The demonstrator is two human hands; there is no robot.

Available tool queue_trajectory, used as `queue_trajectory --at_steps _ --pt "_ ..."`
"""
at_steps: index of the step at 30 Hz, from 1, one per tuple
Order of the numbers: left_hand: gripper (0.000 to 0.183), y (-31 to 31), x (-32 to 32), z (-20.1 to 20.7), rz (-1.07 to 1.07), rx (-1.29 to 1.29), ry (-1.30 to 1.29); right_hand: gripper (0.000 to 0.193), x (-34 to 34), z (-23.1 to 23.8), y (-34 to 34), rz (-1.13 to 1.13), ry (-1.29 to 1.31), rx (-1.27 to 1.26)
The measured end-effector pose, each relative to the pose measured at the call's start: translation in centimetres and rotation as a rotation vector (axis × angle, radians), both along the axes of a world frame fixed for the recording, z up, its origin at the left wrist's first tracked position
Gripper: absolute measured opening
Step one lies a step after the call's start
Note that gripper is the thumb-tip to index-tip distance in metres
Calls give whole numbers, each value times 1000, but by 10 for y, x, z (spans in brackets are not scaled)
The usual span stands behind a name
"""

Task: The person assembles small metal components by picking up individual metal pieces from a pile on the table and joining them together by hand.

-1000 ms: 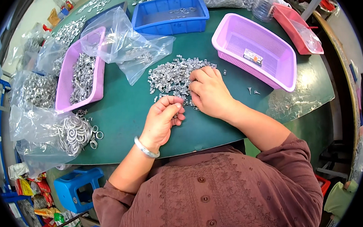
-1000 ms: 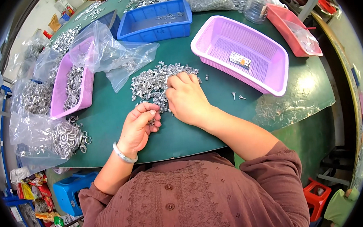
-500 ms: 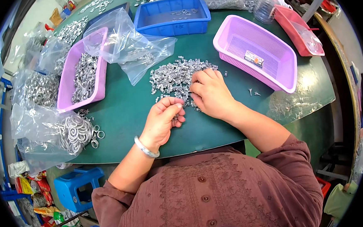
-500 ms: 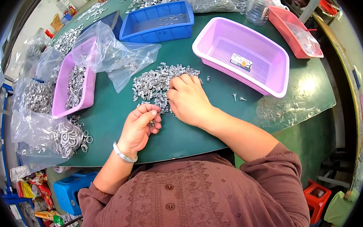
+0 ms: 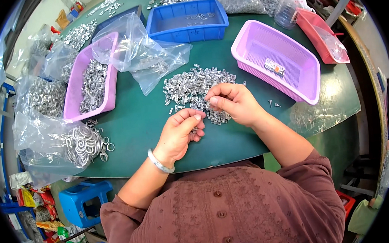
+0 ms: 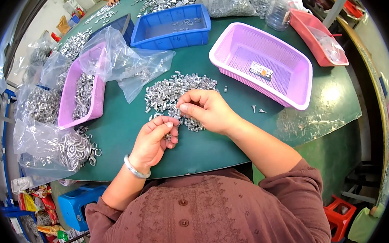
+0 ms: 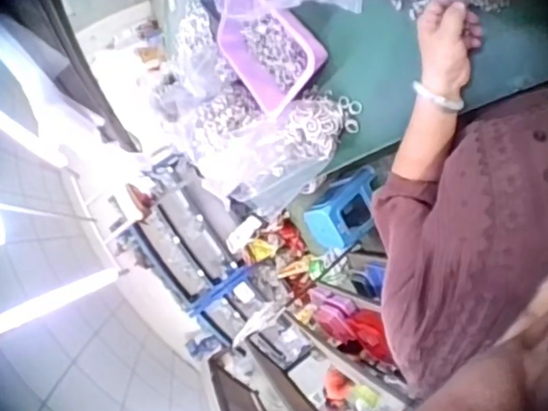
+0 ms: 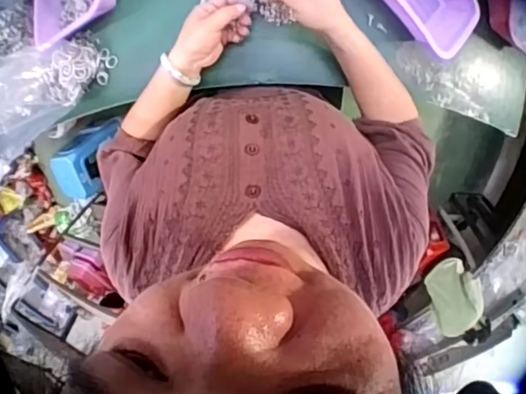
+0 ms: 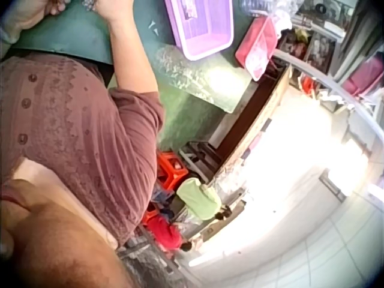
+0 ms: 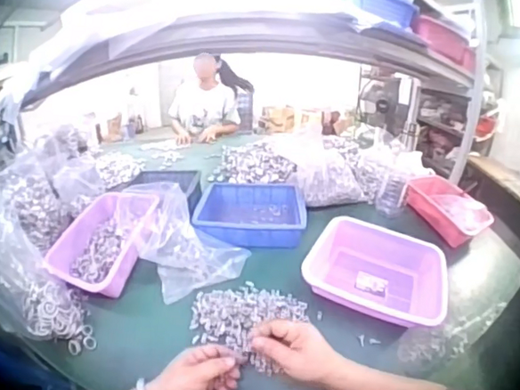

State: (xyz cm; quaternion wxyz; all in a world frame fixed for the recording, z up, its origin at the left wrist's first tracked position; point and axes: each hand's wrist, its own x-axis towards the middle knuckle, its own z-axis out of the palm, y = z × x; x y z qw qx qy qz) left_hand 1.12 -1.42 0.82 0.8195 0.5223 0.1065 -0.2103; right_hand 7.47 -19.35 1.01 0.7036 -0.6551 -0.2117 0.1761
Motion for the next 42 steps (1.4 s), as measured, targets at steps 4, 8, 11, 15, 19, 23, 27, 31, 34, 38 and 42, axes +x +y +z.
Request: queue_trajectory --at_steps 4,8,11,15,19,23,27,31,34,38,42 --pt "14 -3 2 8 -10 -31 -7 11 -2 3 0 77 195 124" --pt "13 -5 2 10 0 -53 -22 11 -4 -2 0 92 199 149" --pt "13 -6 3 7 20 -47 -29 13 -2 -4 -2 126 205 165" --pt "13 -3 4 6 42 -25 -24 13 -4 -4 0 115 201 133" --pt "13 -2 4 7 53 -75 -4 13 -4 -5 0 100 159 99" --pt "11 -2 4 5 55 -67 -7 13 -5 -8 1 85 123 81" --pt "10 -2 4 4 65 -44 -13 13 -6 -7 2 78 42 35" --pt "9 -3 3 -2 96 -25 -50 13 -7 -6 1 72 42 25" --pt "9 -4 3 -5 133 71 -141 11 -7 -4 0 60 89 -10" --pt "8 -5 1 -6 168 144 -242 12 -7 -4 1 64 -8 -44" --pt "9 -6 -1 -6 151 156 -309 10 -8 -5 0 62 -128 -94"
